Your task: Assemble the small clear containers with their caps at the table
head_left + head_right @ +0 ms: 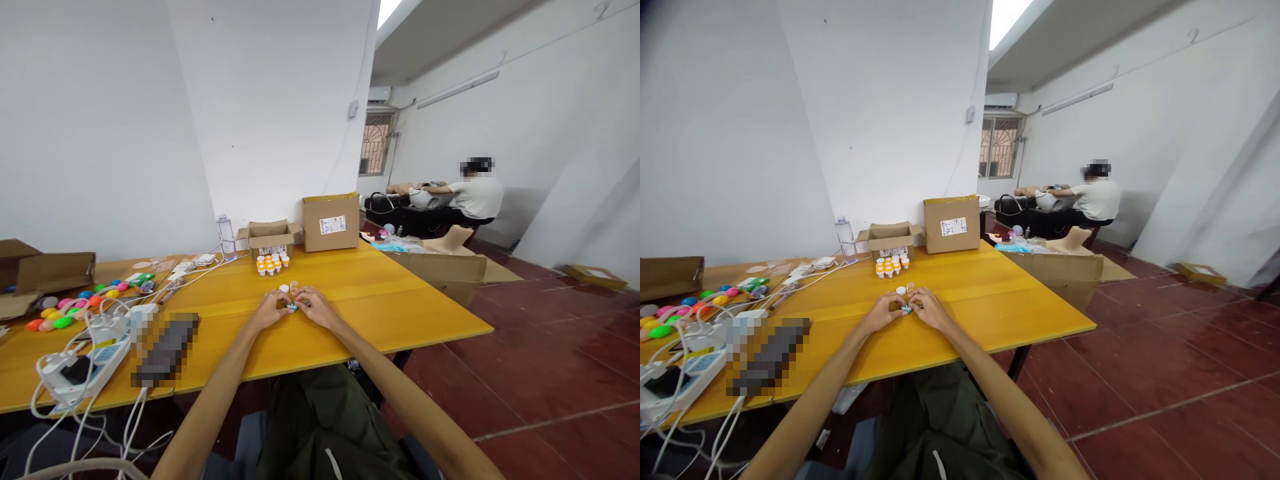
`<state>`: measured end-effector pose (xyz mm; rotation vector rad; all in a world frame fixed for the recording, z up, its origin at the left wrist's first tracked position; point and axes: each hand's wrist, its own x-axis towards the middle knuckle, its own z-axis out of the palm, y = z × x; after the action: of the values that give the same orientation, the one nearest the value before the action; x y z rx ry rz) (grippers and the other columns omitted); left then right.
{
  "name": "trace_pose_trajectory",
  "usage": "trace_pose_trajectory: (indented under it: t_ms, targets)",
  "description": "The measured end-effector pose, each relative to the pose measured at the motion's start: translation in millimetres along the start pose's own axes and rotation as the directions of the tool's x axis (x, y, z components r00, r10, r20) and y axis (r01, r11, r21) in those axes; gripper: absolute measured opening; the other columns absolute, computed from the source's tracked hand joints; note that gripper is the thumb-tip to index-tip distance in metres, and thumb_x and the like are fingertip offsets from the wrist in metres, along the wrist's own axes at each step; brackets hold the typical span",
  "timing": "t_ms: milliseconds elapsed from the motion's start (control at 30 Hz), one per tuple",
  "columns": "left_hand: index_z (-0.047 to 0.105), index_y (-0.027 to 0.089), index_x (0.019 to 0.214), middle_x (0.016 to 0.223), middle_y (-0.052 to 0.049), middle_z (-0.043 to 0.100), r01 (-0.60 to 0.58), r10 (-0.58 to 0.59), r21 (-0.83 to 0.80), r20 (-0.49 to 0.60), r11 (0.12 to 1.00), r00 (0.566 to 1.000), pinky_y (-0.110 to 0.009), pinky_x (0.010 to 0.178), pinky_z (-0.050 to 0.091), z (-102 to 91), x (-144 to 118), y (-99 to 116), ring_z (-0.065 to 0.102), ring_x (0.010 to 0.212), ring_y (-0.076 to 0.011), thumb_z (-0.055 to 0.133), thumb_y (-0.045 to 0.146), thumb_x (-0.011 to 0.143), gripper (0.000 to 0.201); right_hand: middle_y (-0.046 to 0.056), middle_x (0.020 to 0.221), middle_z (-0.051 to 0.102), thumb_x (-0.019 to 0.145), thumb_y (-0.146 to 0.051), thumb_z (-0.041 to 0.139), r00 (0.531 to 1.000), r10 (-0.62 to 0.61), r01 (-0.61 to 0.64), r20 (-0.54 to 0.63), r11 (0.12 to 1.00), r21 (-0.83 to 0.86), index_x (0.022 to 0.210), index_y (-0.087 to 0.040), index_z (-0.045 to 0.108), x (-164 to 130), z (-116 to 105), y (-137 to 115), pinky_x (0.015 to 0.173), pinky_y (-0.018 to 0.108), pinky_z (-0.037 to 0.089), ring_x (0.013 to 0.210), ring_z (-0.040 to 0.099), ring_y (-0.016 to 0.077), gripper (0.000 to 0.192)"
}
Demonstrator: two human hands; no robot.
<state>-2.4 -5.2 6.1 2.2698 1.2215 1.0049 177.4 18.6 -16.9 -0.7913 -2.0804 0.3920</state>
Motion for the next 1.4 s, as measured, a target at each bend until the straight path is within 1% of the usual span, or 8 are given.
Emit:
trace_pose_trajectory:
  t_ms: [233, 500, 733, 900, 1100, 1233, 1300, 1400]
  targets:
    - [0.067, 0.022, 0.077, 0.081, -0.002, 0.069, 0.011, -0.01, 0.031, -0.021, 0.999, 1.0, -0.035, 0.085, 0.044, 1.2, 0.0, -4.5, 0.06, 0.084, -0.0196, 0.069, 0.03, 0.072, 0.009, 0.005, 0.098, 0.065, 0.079, -0.009, 0.057, 0.998, -0.059, 0.059, 0.004, 0.994, -0.089, 0.077, -0.023, 0.068, -2.0, -1.6, -3.2, 0.087, 0.035, 0.046, 0.097, 0.06, 0.0196, 0.018]
    - [0.067, 0.022, 0.078, 0.083, -0.001, 0.068, 0.008, -0.007, 0.048, -0.021, 0.999, 1.0, -0.036, 0.087, 0.043, 1.4, -0.5, -7.1, 0.059, 0.086, -0.0197, 0.07, 0.029, 0.072, 0.01, 0.005, 0.098, 0.065, 0.079, -0.008, 0.057, 0.995, -0.099, 0.101, 0.023, 0.984, -0.145, 0.078, -0.023, 0.068, -2.7, -1.6, -5.3, 0.085, 0.036, 0.046, 0.097, 0.059, 0.0203, 0.019]
    - [0.068, 0.023, 0.082, 0.088, -0.002, 0.069, 0.027, -0.026, 0.041, -0.027, 0.999, 0.999, -0.036, 0.089, 0.043, 1.8, -1.0, -9.9, 0.06, 0.089, -0.0203, 0.07, 0.03, 0.071, 0.014, 0.005, 0.097, 0.065, 0.083, -0.013, 0.056, 0.997, -0.037, 0.028, -0.069, 0.991, -0.132, 0.081, -0.023, 0.067, -3.0, -4.6, -4.0, 0.085, 0.035, 0.045, 0.093, 0.058, 0.0194, 0.015]
    - [0.068, 0.024, 0.085, 0.087, -0.001, 0.069, 0.029, -0.028, 0.053, -0.021, 0.998, 0.999, -0.037, 0.09, 0.043, 1.7, -1.4, -10.6, 0.06, 0.088, -0.0199, 0.068, 0.028, 0.072, 0.014, 0.005, 0.091, 0.065, 0.084, -0.012, 0.053, 0.99, -0.011, -0.017, -0.142, 0.981, -0.192, 0.082, -0.024, 0.066, -5.3, -8.1, 0.1, 0.083, 0.034, 0.044, 0.089, 0.057, 0.0199, 0.018]
    - [0.067, 0.024, 0.085, 0.087, -0.002, 0.069, 0.019, -0.017, 0.065, -0.024, 0.998, 1.0, -0.037, 0.091, 0.043, 1.8, -2.3, -7.1, 0.06, 0.089, -0.02, 0.067, 0.026, 0.073, 0.013, 0.005, 0.089, 0.065, 0.083, -0.011, 0.053, 0.995, -0.026, -0.001, -0.092, 0.961, -0.275, 0.079, -0.024, 0.065, -7.2, -7.4, -1.2, 0.08, 0.034, 0.043, 0.085, 0.055, 0.0204, 0.018]
    - [0.066, 0.024, 0.086, 0.09, -0.002, 0.069, 0.019, -0.017, 0.081, -0.031, 0.996, 0.999, -0.037, 0.09, 0.042, 0.3, -3.3, -1.9, 0.06, 0.091, -0.0211, 0.067, 0.026, 0.072, 0.014, 0.005, 0.09, 0.065, 0.084, -0.012, 0.053, 0.997, -0.026, 0.005, -0.067, 0.956, -0.292, 0.079, -0.024, 0.065, -7.1, -6.8, -1.9, 0.08, 0.035, 0.043, 0.086, 0.055, 0.0207, 0.018]
    - [0.066, 0.023, 0.087, 0.093, -0.002, 0.069, 0.022, -0.017, 0.088, -0.059, 0.996, 0.998, -0.037, 0.091, 0.042, -1.4, -3.2, 0.7, 0.06, 0.092, -0.0211, 0.064, 0.026, 0.074, 0.014, 0.006, 0.09, 0.064, 0.084, -0.013, 0.053, 0.998, -0.009, -0.008, -0.055, 0.956, -0.292, 0.08, -0.024, 0.065, -7.3, -6.4, -1.2, 0.081, 0.036, 0.042, 0.087, 0.055, 0.0213, 0.017]
    - [0.064, 0.023, 0.089, 0.093, -0.002, 0.068, 0.032, -0.018, 0.097, -0.148, 0.995, 0.989, -0.035, 0.091, 0.042, -5.8, -2.1, 3.1, 0.059, 0.093, -0.0206, 0.058, 0.02, 0.075, 0.015, 0.007, 0.091, 0.064, 0.085, -0.014, 0.054, 0.999, 0.036, -0.046, -0.04, 0.953, -0.301, 0.082, -0.024, 0.065, -7.6, -6.3, -1.0, 0.08, 0.036, 0.042, 0.09, 0.055, 0.0228, 0.015]
